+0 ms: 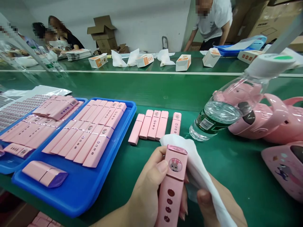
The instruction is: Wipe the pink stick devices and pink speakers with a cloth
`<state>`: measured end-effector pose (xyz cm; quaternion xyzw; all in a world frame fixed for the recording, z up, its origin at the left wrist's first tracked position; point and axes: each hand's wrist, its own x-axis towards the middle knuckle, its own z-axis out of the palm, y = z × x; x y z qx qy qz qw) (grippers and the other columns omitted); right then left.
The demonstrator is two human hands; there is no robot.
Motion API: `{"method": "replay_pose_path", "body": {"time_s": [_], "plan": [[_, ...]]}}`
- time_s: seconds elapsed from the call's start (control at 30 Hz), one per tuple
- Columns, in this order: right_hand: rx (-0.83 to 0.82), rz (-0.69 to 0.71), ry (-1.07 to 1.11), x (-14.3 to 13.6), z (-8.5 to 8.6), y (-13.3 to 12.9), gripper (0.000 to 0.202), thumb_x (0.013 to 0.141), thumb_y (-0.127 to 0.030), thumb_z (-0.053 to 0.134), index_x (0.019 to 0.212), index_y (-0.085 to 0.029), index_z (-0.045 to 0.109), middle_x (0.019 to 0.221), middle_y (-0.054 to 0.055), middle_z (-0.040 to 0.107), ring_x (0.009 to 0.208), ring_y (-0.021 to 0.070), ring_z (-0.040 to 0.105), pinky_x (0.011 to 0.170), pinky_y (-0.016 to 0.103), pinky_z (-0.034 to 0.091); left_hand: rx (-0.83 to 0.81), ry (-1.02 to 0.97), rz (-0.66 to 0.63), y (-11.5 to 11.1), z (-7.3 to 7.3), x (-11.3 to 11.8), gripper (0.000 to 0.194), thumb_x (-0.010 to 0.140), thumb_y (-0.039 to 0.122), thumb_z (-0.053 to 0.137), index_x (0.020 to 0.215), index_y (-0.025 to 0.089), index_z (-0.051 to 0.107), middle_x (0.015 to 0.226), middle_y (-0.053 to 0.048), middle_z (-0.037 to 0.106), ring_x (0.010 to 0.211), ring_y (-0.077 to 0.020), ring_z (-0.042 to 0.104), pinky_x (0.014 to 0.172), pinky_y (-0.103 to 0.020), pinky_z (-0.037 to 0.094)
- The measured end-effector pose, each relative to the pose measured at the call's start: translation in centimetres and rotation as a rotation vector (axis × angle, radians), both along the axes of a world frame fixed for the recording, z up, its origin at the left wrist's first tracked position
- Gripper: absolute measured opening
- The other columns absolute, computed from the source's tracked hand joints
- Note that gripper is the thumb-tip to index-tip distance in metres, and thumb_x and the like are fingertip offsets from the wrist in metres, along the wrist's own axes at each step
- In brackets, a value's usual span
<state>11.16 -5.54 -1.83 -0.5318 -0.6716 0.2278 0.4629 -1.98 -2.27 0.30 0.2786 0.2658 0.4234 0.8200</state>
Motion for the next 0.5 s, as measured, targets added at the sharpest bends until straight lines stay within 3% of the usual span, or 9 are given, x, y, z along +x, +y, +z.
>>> {"method": "replay_pose_path", "body": {"time_s": [0.13,0.2,0.3,0.5], "plan": [[-0.138,0.09,0.205,-0.3,0.7,0.2,0.05,0.088,-0.059,0.033,0.099,-0.022,0.064,0.06,0.0,0.064,0.048,0.0152,0.063,0.045,0.019,0.053,0.051,-0.013,0.037,0.1,-0.5,-0.1,0.033,0.08,0.045,0.052,0.095,0.016,0.053,0.056,0.0,0.059,0.035,-0.0074,0.051,0.035,-0.015,0.041],[-0.188,0.098,0.267,-0.6,0.9,0.2,0.048,0.086,-0.063,0.036,0.087,-0.023,0.063,0.054,-0.001,0.061,0.041,0.0135,0.058,0.039,0.018,0.049,0.066,-0.053,0.032,0.1,-0.7,-0.1,0.03,0.082,0.043,0.052,0.096,0.016,0.053,0.064,0.0,0.06,0.037,-0.0073,0.053,0.037,-0.016,0.043],[-0.257,0.068,0.306,-0.9,1.1,0.2,0.051,0.082,-0.067,0.038,0.085,-0.023,0.063,0.055,0.0,0.061,0.039,0.0136,0.057,0.033,0.018,0.045,0.07,-0.08,-0.001,0.2,-0.8,-0.1,0.031,0.081,0.043,0.053,0.097,0.017,0.052,0.067,0.0,0.06,0.038,-0.0071,0.055,0.038,-0.016,0.045],[-0.237,0.061,0.365,-1.3,1.4,0.4,0.046,0.081,-0.068,0.04,0.078,-0.026,0.06,0.044,-0.004,0.057,0.035,0.0123,0.054,0.038,0.016,0.048,0.076,-0.059,0.008,0.1,-0.6,0.0,0.031,0.08,0.041,0.057,0.102,0.019,0.051,0.072,0.002,0.061,0.039,-0.0059,0.055,0.039,-0.015,0.046]]}}
